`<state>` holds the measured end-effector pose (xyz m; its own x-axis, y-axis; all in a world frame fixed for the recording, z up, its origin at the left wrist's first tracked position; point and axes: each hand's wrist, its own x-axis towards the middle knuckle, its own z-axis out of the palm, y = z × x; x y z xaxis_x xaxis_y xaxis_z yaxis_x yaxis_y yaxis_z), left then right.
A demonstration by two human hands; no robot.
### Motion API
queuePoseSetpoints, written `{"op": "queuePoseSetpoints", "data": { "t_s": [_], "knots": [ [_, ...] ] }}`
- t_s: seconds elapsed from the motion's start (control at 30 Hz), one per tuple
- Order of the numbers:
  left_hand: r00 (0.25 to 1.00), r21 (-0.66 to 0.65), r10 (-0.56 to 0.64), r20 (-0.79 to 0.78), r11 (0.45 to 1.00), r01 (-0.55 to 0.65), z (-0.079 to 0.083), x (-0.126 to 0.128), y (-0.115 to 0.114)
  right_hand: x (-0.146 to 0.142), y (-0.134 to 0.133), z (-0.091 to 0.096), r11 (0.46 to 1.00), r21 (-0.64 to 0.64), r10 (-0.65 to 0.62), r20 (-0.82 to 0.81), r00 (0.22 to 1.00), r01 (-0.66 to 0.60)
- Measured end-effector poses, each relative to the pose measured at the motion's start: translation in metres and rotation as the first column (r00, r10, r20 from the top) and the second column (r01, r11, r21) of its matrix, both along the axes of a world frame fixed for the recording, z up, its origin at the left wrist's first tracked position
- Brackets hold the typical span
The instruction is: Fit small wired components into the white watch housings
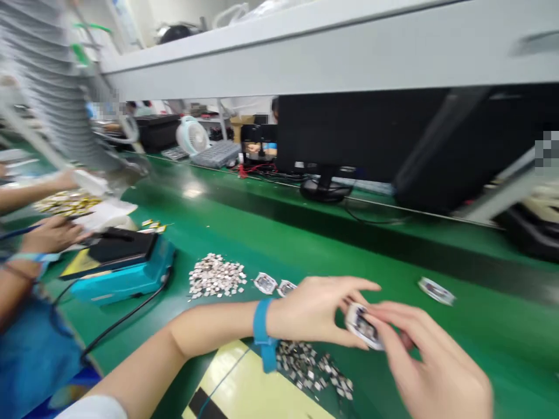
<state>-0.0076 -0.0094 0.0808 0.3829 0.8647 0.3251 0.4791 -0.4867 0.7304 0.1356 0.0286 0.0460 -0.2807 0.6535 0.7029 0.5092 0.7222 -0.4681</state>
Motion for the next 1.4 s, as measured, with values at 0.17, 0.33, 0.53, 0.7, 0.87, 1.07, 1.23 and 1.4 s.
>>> {"op": "queuePoseSetpoints", "data": {
  "t_s": [0.17,0.33,0.53,0.7,0.87,1.07,1.23,1.4],
  "knots": [
    [0.957,-0.145,0.039,0.287,0.989,0.004,0.007,0.002,-0.005,0.029,-0.012,0.036,0.981,-0.065,0.182,0.014,0.983,-0.181],
    [0.936,-0.214,0.010,0.353,0.974,0.070,0.014,0.004,-0.009,0.020,-0.014,0.042,0.969,-0.141,0.193,-0.069,0.979,-0.201],
    [0.935,-0.205,0.033,0.353,0.978,0.043,0.012,0.004,-0.009,0.020,-0.016,0.037,0.963,-0.163,0.196,-0.112,0.974,-0.213],
    [0.921,-0.158,0.031,0.389,0.987,0.034,0.008,0.002,-0.007,0.026,-0.012,0.036,0.971,0.053,0.226,0.129,0.966,-0.234],
    [0.921,-0.197,0.035,0.388,0.979,0.046,0.008,0.004,-0.007,0.034,-0.014,0.043,0.964,0.203,0.089,0.356,0.930,-0.170],
    [0.949,-0.260,0.075,0.306,0.966,0.008,0.009,0.007,-0.008,0.030,-0.013,0.055,0.942,0.288,0.005,0.497,0.868,-0.171],
    [0.952,-0.239,0.077,0.297,0.971,-0.004,0.009,0.007,-0.008,0.024,-0.012,0.065,0.873,0.400,-0.049,0.642,0.765,-0.280],
    [0.960,-0.286,0.075,0.269,0.958,0.005,0.007,0.007,-0.008,0.029,-0.010,0.070,0.831,0.335,0.075,0.723,0.687,-0.444]
  ]
}}
